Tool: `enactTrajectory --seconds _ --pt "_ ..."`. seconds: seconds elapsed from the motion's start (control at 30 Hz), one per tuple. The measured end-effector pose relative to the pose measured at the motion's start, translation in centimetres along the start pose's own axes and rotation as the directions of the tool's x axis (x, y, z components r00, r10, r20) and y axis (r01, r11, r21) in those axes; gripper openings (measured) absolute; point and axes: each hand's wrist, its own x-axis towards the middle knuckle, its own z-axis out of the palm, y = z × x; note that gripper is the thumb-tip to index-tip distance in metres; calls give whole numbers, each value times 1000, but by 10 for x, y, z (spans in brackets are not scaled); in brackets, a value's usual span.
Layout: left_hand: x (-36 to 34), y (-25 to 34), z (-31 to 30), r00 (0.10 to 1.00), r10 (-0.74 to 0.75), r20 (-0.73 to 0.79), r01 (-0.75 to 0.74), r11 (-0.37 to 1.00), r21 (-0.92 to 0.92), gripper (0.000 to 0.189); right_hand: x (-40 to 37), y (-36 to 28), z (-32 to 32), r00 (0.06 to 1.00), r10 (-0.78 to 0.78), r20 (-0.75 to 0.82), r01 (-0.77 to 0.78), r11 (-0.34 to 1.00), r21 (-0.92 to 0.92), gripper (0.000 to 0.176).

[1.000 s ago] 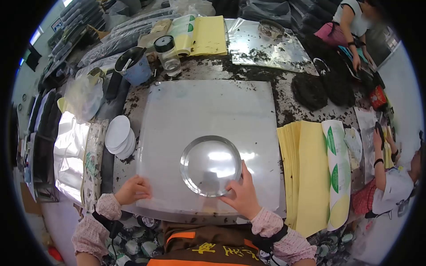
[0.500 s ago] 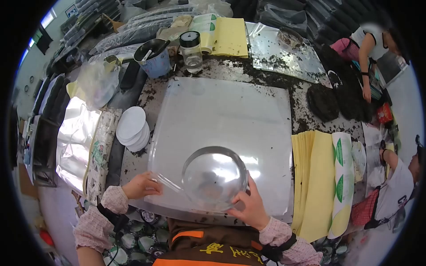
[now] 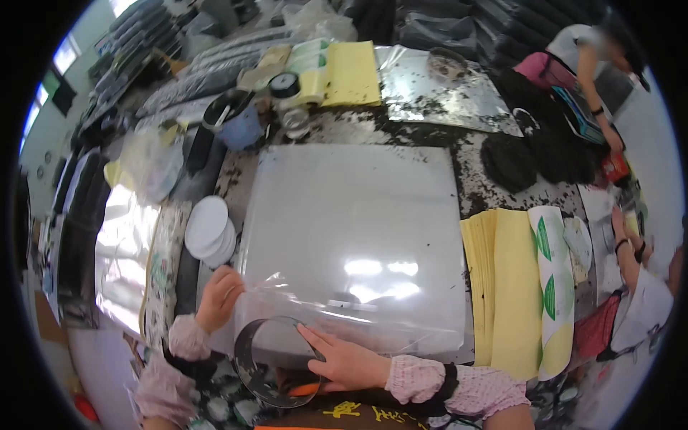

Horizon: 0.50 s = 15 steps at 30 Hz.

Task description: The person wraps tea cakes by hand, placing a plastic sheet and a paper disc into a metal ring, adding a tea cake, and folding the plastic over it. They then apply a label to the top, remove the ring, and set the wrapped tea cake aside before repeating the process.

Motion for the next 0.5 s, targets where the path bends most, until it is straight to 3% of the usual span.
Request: enactTrajectory --seconds 0.03,0.07,0.13,0.17,0.23,0.3,0.33,0.37,0.4,0.43,0.47,0.5 --pt "2 16 -10 995 65 -70 -59 995 84 7 -4 18 15 994 108 -22 -104 987 119 40" --pt "0 27 -17 982 132 -138 -109 980 164 6 -6 33 13 962 218 -167 -203 974 102 41" --pt "-19 35 -12 951 298 77 -308 910 277 15 -23 62 -1 823 391 -412 -384 918 104 42" --pt "-25 31 -1 934 319 162 -353 890 288 16 -31 79 -10 733 450 -510 -429 888 167 42" --pt "-34 14 19 903 308 299 -396 867 303 18 -34 105 -13 646 488 -587 -580 814 38 41" --pt "-28 -3 33 883 270 384 -399 863 311 21 -43 110 -9 574 512 -639 -554 818 158 36" --pt "-18 -1 26 902 207 380 -324 904 277 19 -47 112 -7 535 523 -663 -532 819 216 34" --pt "-12 8 13 915 142 379 -245 939 240 18 -63 106 18 493 600 -630 -461 794 396 33" --pt "-6 14 4 924 72 376 -157 967 199 17 -84 97 36 565 529 -633 -468 838 282 33" --pt "5 7 -7 971 93 219 -140 968 210 13 -105 88 55 631 452 -630 -460 872 166 34" --pt "18 -7 -21 992 112 54 -121 969 214 10 -127 70 61 796 240 -556 -439 861 -256 37" --pt "32 -21 -30 988 54 -146 -7 951 308 7 -138 46 59 866 226 -445 -351 911 -219 39"
